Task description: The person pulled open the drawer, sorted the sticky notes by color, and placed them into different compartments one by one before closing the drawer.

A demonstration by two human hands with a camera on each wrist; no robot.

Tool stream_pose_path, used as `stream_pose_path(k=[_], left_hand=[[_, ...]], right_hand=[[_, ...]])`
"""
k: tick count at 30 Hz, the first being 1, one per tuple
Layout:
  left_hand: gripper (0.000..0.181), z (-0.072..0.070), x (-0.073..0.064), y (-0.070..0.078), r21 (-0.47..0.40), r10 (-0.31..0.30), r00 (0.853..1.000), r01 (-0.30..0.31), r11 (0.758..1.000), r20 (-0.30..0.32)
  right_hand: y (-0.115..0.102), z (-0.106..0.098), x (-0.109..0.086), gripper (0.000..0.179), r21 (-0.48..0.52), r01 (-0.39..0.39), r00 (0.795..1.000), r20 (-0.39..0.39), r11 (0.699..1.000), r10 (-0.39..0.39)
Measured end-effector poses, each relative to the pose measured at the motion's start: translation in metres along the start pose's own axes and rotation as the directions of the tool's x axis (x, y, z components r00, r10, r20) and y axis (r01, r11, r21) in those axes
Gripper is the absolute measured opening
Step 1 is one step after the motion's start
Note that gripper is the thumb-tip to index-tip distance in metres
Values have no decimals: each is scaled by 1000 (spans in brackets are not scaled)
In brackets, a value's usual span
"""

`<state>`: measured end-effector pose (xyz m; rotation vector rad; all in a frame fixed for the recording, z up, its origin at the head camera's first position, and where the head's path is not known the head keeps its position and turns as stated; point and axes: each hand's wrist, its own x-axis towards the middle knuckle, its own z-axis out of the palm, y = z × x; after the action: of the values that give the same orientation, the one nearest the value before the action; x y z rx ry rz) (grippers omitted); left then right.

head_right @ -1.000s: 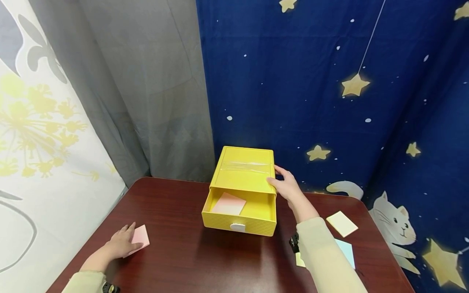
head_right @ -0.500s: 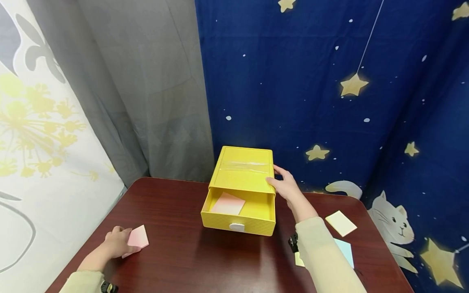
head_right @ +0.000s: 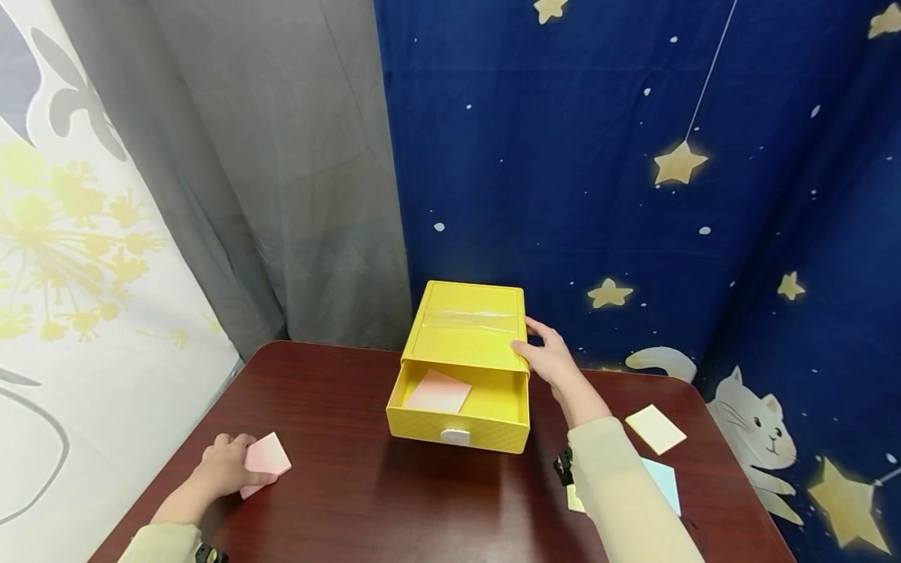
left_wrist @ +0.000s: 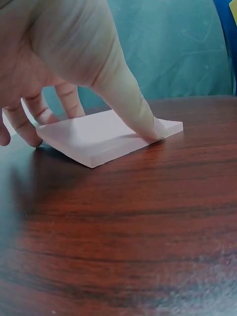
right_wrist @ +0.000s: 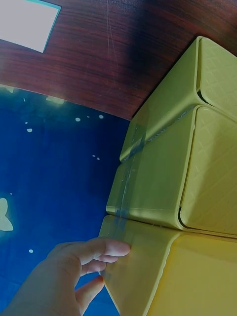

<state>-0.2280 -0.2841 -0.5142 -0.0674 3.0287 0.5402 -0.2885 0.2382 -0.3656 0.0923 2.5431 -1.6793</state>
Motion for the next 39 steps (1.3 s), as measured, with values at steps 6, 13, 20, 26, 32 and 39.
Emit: stream_pose_path(k=[6,13,20,26,32,39], left_hand=[[94,1,0,0,-12,-3,1000,2,1000,-31],[97,0,0,1,25,-4,998,6,1000,-58],[83,-1,-3,7,30,36,988,-31,999,-147],[60,2,-2,10,45,88,968,-80,996,-236],[42,5,1,12,34,132,936,-129,991,-327],[23,5,6,17,-21,202,877,-234,972,-435]], right_hand=[[0,1,0,67,-4,2,1000,2,1000,-2],[2,1,1,67,-2,0,1000,3,1000,0],[2,-1,2,67,-12,-5,1000,-2,1000,5],[2,-1,2,67,-15,-7,1000,-3,1000,7],[2,-1,2,68,-9,-15,1000,0,1000,15],[2,0,1,67,2,-13,1000,5,1000,13]])
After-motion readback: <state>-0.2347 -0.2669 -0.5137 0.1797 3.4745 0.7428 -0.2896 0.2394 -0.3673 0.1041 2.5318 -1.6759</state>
